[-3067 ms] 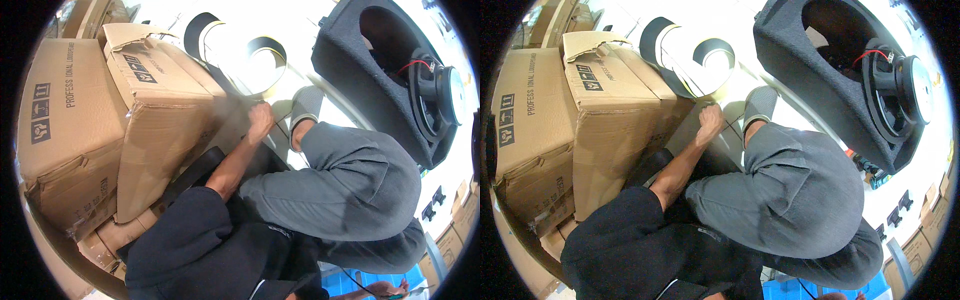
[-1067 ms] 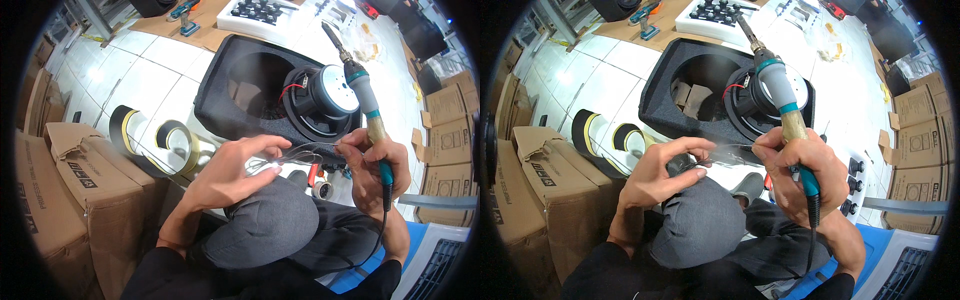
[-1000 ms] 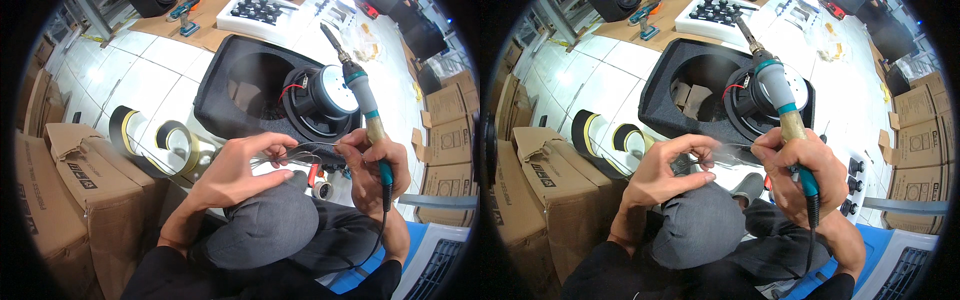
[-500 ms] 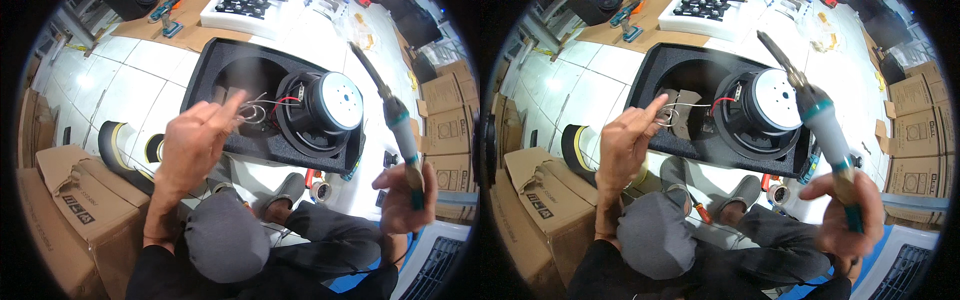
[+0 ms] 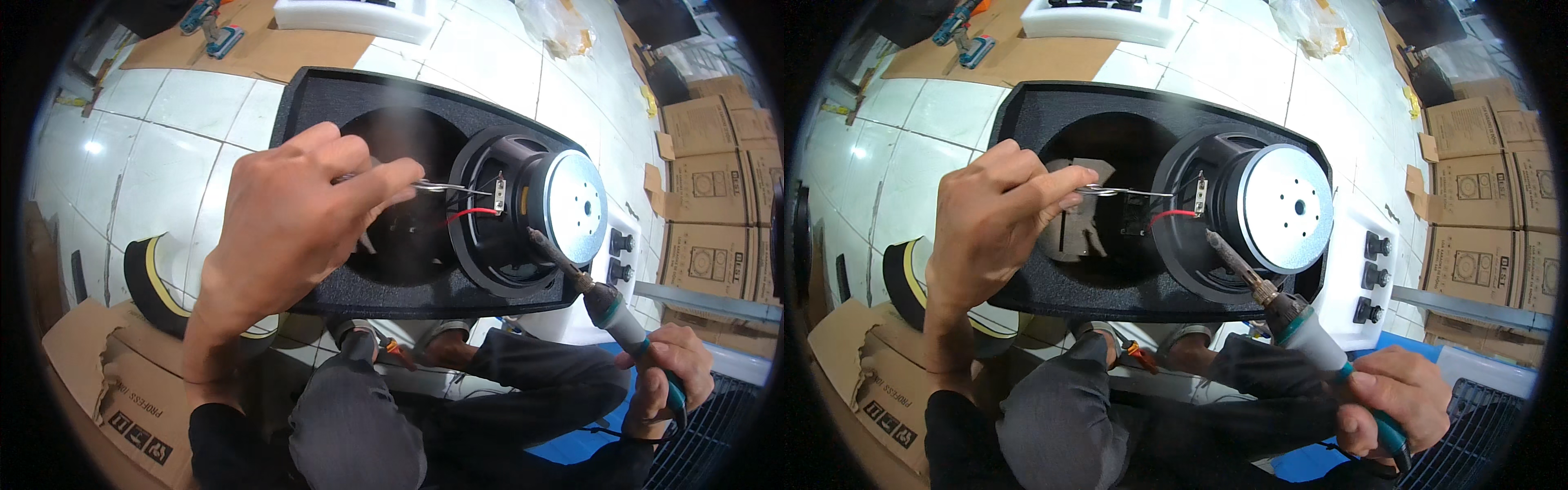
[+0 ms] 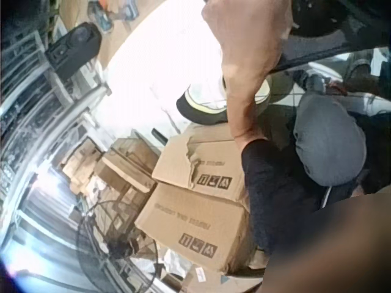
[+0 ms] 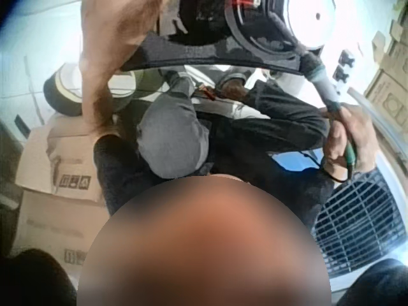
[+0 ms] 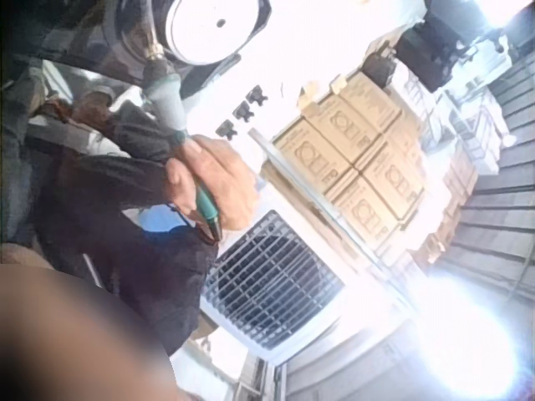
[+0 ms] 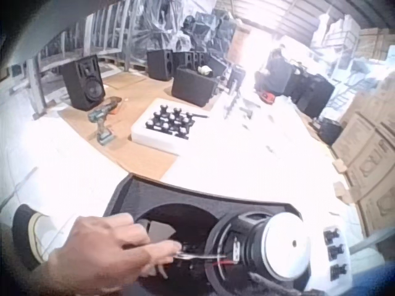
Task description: The person sits on the floor and assembles a speaker by soldering wires to the driver terminals, then places the driver into a foam-lined enclosure and secures it. The person uses a soldering iron and handles wires and speaker components.
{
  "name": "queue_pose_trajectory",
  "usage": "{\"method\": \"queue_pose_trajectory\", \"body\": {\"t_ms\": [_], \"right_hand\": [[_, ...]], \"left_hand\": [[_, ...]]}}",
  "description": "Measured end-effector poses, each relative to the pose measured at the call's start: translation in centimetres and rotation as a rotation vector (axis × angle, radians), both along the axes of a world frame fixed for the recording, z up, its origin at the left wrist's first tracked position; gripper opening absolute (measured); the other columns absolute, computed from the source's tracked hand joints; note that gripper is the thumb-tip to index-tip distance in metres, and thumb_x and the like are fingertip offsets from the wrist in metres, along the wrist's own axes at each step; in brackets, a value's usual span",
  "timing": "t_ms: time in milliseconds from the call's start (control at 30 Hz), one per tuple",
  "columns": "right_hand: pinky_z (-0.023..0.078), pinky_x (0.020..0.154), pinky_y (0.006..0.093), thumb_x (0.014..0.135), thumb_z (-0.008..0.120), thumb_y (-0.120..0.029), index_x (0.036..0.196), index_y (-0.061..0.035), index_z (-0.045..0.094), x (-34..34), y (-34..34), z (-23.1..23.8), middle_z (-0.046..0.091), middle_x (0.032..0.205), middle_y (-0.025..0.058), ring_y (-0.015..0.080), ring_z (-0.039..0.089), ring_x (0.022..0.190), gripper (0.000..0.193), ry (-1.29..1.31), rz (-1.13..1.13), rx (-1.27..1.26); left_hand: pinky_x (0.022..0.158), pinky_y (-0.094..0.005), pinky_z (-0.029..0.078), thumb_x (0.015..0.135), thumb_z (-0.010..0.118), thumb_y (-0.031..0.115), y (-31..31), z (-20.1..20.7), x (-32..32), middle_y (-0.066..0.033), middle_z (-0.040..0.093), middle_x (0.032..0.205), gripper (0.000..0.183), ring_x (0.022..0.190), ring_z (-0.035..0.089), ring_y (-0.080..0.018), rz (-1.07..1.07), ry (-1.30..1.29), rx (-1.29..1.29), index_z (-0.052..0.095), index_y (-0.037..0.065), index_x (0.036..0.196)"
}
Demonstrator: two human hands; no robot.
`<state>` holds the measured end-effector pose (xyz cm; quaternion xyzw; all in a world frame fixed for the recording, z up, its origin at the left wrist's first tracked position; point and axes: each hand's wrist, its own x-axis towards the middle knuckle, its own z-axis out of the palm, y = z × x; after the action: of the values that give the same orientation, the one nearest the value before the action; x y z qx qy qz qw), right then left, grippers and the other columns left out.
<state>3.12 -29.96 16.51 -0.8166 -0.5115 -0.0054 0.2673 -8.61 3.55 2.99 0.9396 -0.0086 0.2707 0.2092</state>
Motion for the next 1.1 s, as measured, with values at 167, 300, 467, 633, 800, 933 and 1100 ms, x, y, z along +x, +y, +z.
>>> {"method": "queue_pose_trajectory", "body": {"t_ms": [167,300,467,633,800,933,1100], "right_hand": [[0.056,0.057,0.0290,0.097,0.066,-0.029,0.099,-0.0004,0.071,0.1,2.0,0.4,0.071,0.074,0.0144,0.0201,0.072,0.064,0.029,-0.085,-0.090,-0.128],[0.057,0.060,0.0292,0.097,0.065,-0.028,0.098,-0.0021,0.072,0.1,3.2,0.1,0.073,0.074,0.0120,0.0192,0.072,0.063,0.027,-0.100,-0.162,-0.164],[0.056,0.062,0.0295,0.097,0.065,-0.030,0.099,-0.0023,0.072,-0.2,3.8,0.0,0.073,0.074,0.0118,0.0194,0.073,0.067,0.028,-0.019,-0.262,-0.185],[0.056,0.064,0.0303,0.096,0.065,-0.029,0.099,-0.0022,0.073,-0.2,4.0,-0.1,0.073,0.076,0.0132,0.0207,0.073,0.068,0.028,0.026,-0.240,-0.175],[0.057,0.065,0.0313,0.096,0.062,-0.026,0.100,-0.0016,0.073,-0.1,4.5,-0.5,0.074,0.075,0.0127,0.0205,0.072,0.067,0.027,-0.008,-0.200,-0.184],[0.053,0.058,0.0283,0.100,0.062,-0.029,0.095,-0.0006,0.071,0.0,4.7,-1.1,0.069,0.072,0.0133,0.0199,0.070,0.058,0.030,-0.077,-0.192,-0.169],[0.053,0.058,0.0283,0.100,0.062,-0.028,0.095,0.0005,0.071,0.4,4.6,-1.5,0.069,0.073,0.0142,0.0202,0.071,0.058,0.031,-0.056,-0.167,-0.132]], "left_hand": [[0.059,-0.0355,0.043,0.081,0.078,0.008,1.8,-0.6,2.2,-0.0053,0.058,0.069,0.018,0.064,0.054,-0.0205,-0.173,0.057,-0.106,0.076,0.009,0.099],[0.060,-0.0369,0.043,0.083,0.077,0.010,2.1,-1.5,3.8,-0.0071,0.060,0.070,0.010,0.065,0.056,-0.0224,-0.253,0.053,-0.167,0.076,0.006,0.092],[0.060,-0.0364,0.044,0.084,0.075,0.011,2.1,-2.4,4.3,-0.0074,0.058,0.068,0.011,0.065,0.056,-0.0226,-0.279,0.054,-0.169,0.077,0.006,0.093],[0.059,-0.0363,0.043,0.084,0.075,0.012,2.1,-2.7,4.6,-0.0065,0.056,0.067,0.012,0.064,0.054,-0.0222,-0.298,-0.008,-0.169,0.077,0.005,0.093],[0.057,-0.0361,0.042,0.083,0.075,0.013,2.0,-3.1,4.8,-0.0064,0.054,0.065,0.012,0.063,0.052,-0.0219,-0.308,-0.058,-0.173,0.077,0.005,0.092],[0.057,-0.0357,0.042,0.083,0.075,0.013,2.0,-3.4,4.7,-0.0057,0.055,0.065,0.011,0.063,0.052,-0.0211,-0.309,-0.069,-0.177,0.077,0.005,0.091],[0.057,-0.0358,0.042,0.084,0.075,0.013,1.9,-3.5,4.8,-0.0047,0.055,0.065,0.011,0.063,0.052,-0.0196,-0.301,-0.080,-0.164,0.078,0.007,0.092]]}}
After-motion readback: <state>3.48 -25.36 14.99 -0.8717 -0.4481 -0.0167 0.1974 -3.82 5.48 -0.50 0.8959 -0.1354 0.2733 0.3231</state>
